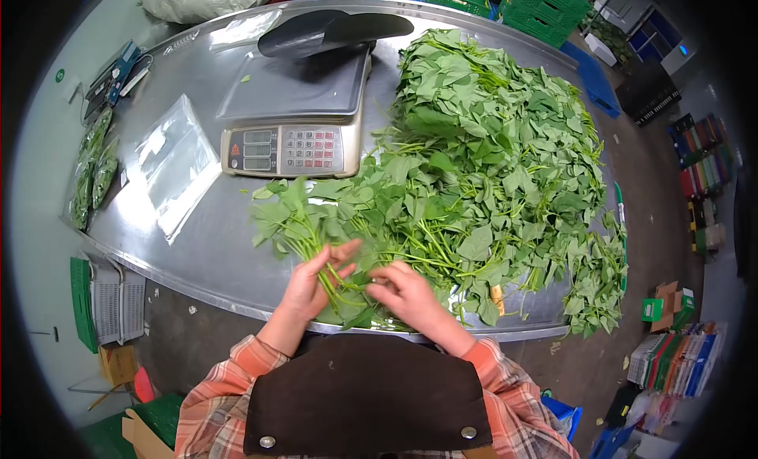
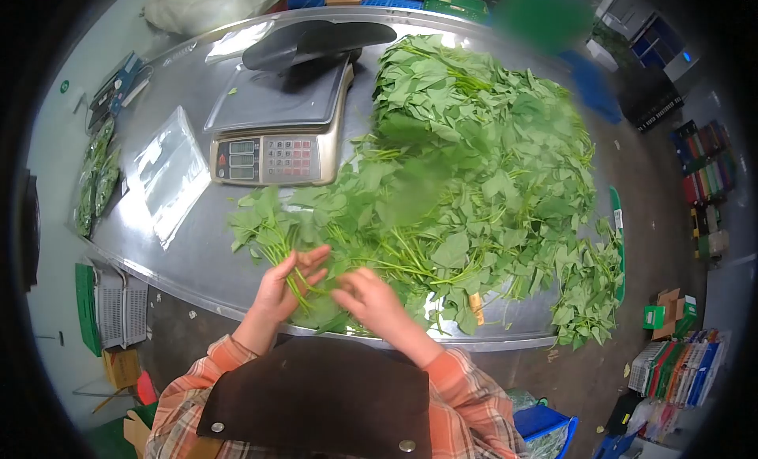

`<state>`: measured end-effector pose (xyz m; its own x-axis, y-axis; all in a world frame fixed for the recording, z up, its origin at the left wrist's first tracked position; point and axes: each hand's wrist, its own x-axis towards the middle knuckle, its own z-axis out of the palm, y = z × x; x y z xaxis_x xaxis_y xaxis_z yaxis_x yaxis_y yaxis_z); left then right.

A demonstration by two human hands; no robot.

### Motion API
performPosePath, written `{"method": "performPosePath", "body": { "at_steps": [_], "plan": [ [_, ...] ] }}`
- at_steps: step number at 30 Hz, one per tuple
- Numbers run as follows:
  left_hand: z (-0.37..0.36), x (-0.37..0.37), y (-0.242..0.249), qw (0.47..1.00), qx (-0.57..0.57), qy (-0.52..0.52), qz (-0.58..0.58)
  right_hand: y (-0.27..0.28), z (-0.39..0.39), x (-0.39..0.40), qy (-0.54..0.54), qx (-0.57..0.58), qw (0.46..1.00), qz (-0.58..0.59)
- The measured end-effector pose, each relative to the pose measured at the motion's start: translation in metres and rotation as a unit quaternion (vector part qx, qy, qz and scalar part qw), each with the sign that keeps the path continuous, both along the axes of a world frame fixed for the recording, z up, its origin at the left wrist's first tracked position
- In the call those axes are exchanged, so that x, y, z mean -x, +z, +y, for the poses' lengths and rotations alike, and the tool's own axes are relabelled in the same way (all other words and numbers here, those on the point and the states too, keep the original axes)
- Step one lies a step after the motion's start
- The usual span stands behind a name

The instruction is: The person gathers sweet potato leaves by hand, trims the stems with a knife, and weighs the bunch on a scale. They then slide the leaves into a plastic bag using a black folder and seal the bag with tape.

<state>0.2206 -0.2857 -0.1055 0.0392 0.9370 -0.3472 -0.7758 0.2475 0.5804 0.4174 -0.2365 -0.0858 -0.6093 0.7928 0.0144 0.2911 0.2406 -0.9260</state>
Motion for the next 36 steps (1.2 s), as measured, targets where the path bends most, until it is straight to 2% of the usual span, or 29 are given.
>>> {"method": "performPosePath", "body": {
  "at_steps": [2, 5, 8, 9, 11, 12, 13, 14, 15, 16, 17, 19, 20, 21, 22, 24, 25, 27, 30, 31, 33, 36],
  "plan": [
    [0.0, -0.008, 0.01, 1.0, -0.001, -0.029, 0.012, 0.002, -0.007, 0.017, 0.059, 0.028, 0.998, 0.027],
    [0.0, -0.013, 0.019, 0.996, 0.024, -0.058, 0.056, -0.016, -0.018, 0.019, 0.15, 0.14, 0.979, 0.023],
    [0.002, -0.003, 0.002, 0.997, 0.003, 0.006, 0.073, -0.013, -0.017, 0.002, 0.208, 0.281, 0.934, -0.076],
    [0.006, 0.004, 0.003, 0.994, 0.006, 0.087, 0.071, -0.018, -0.02, -0.007, 0.159, 0.186, 0.964, -0.104],
    [0.009, 0.02, 0.013, 0.962, -0.029, 0.167, 0.215, -0.032, -0.026, -0.025, 0.057, -0.01, 0.986, -0.155],
    [0.009, 0.024, 0.019, 0.935, -0.046, 0.204, 0.285, -0.035, -0.024, -0.03, 0.013, -0.056, 0.975, -0.213],
    [0.01, 0.024, 0.023, 0.935, -0.041, 0.212, 0.281, -0.036, -0.02, -0.034, -0.032, -0.103, 0.957, -0.269],
    [0.01, 0.023, 0.023, 0.972, -0.014, 0.155, 0.179, -0.038, -0.015, -0.038, -0.075, -0.152, 0.931, -0.322],
    [0.009, 0.023, 0.023, 0.993, 0.013, 0.095, 0.075, -0.045, -0.012, -0.043, -0.054, -0.158, 0.935, -0.313],
    [0.008, 0.023, 0.024, 0.998, 0.039, 0.033, -0.028, -0.056, -0.008, -0.047, -0.032, -0.165, 0.938, -0.303],
    [0.006, 0.02, 0.014, 0.997, 0.046, 0.03, -0.057, -0.061, -0.001, -0.051, -0.011, -0.174, 0.941, -0.291],
    [0.005, 0.013, 0.013, 0.996, 0.01, 0.055, -0.066, -0.041, 0.015, -0.061, 0.013, 0.046, 0.99, -0.132],
    [0.005, 0.01, 0.012, 0.995, -0.006, 0.066, -0.072, -0.022, 0.023, -0.066, 0.024, 0.158, 0.986, -0.049],
    [0.004, 0.007, 0.014, 0.993, -0.003, 0.094, -0.068, 0.017, 0.028, -0.069, 0.014, 0.35, 0.934, 0.064],
    [0.004, 0.008, 0.012, 0.994, -0.011, 0.093, -0.063, 0.041, 0.027, -0.074, 0.016, 0.365, 0.916, 0.164],
    [0.003, 0.016, 0.01, 0.994, -0.03, 0.092, -0.049, 0.059, 0.027, -0.076, -0.009, 0.374, 0.92, 0.121],
    [0.003, 0.019, 0.009, 0.994, -0.031, 0.086, -0.06, 0.044, 0.028, -0.075, -0.035, 0.312, 0.949, 0.042],
    [-0.001, 0.017, 0.014, 0.996, -0.042, 0.074, -0.042, 0.009, 0.035, -0.068, -0.09, 0.173, 0.974, -0.116],
    [-0.001, 0.011, 0.025, 0.996, -0.063, 0.061, -0.033, 0.046, 0.026, -0.064, -0.133, 0.262, 0.952, 0.091],
    [-0.003, 0.009, 0.03, 0.996, -0.066, 0.048, -0.03, 0.046, 0.022, -0.058, -0.14, 0.246, 0.956, 0.073],
    [-0.002, -0.003, 0.038, 0.998, -0.051, 0.022, 0.032, 0.025, 0.016, -0.049, -0.134, 0.071, 0.988, 0.001],
    [0.008, -0.034, 0.043, 0.987, -0.002, 0.031, 0.157, 0.01, 0.003, -0.034, -0.107, -0.133, 0.982, -0.074]
  ]
}}
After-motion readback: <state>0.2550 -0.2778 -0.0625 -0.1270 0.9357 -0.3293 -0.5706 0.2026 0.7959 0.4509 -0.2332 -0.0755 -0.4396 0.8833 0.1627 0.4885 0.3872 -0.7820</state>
